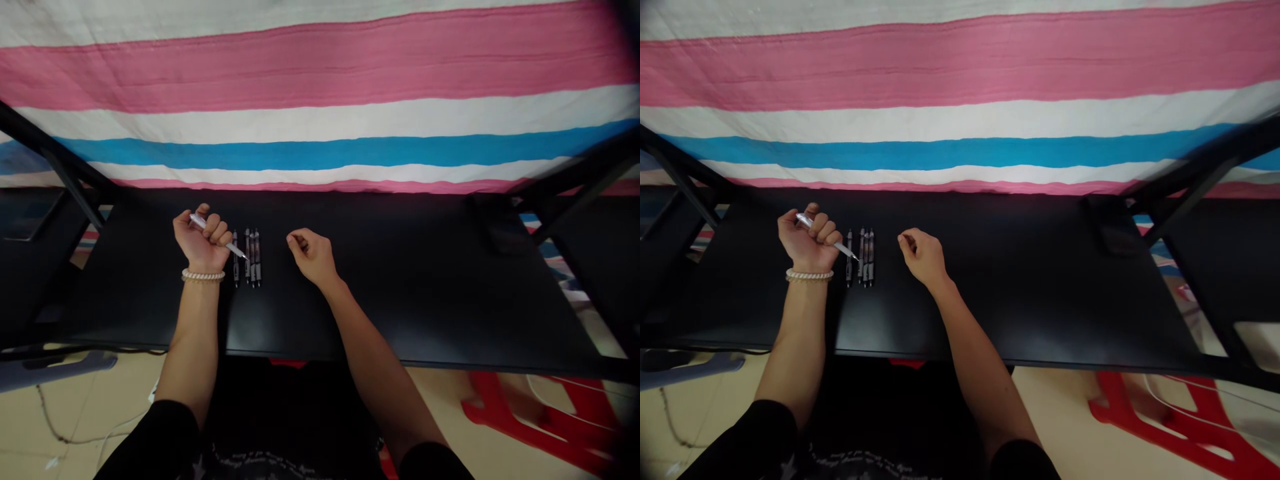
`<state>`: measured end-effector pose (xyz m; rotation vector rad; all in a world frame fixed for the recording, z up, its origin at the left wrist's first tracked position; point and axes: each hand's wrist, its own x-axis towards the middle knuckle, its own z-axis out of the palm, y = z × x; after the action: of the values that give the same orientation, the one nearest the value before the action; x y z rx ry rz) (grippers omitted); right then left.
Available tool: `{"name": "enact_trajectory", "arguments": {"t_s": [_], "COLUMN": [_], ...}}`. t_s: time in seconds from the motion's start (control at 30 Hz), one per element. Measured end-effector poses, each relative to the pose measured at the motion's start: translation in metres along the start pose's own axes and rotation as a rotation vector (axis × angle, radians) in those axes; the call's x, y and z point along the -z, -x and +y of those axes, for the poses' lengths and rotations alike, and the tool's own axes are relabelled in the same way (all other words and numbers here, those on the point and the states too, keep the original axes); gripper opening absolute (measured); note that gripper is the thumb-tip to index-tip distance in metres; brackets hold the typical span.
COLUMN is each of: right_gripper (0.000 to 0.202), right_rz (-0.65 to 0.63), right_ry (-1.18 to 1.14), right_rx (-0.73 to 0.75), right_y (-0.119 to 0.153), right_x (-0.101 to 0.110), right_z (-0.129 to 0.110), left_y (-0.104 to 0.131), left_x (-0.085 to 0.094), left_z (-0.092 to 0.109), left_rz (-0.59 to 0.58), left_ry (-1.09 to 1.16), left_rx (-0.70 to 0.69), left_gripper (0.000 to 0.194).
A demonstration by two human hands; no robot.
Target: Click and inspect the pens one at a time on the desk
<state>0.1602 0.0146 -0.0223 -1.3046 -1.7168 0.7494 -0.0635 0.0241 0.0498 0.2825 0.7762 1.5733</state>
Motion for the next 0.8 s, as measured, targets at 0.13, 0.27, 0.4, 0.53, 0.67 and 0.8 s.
{"name": "enact_trajectory", "arguments": {"t_s": [0.13, 0.27, 0.4, 0.53, 0.67, 0.8], "right_gripper": [0.020, 0.019, 0.018, 0.017, 0.016, 0.015], "right_rz": [-0.007, -0.035, -0.050, -0.064, -0.058, 0.000], "right_ry": [0.100, 0.154, 0.175, 0.173, 0.152, 0.079], "right_rx": [0.044, 0.042, 0.049, 0.033, 0.021, -0.006], "right_y": [0.000, 0.000, 0.000, 0.000, 0.001, 0.004], "right_x": [0.000, -0.001, -0.002, -0.003, -0.003, -0.005], "right_z": [0.003, 0.004, 0.003, 0.003, 0.005, 0.009], "left_y": [0.000, 0.000, -0.003, -0.011, -0.016, -0.013], "left_x": [0.001, 0.001, 0.002, 0.012, 0.026, 0.029], "left_z": [0.007, 0.010, 0.010, 0.001, -0.009, -0.012], "left_rz": [0.022, 0.078, 0.077, 0.216, 0.383, 0.355], "left_ry": [-0.060, -0.133, -0.306, -0.585, -1.073, -1.663], "left_rx": [0.013, -0.012, 0.037, -0.045, -0.173, -0.282], "left_gripper": [0.044, 0.042, 0.045, 0.039, 0.040, 0.043]}}
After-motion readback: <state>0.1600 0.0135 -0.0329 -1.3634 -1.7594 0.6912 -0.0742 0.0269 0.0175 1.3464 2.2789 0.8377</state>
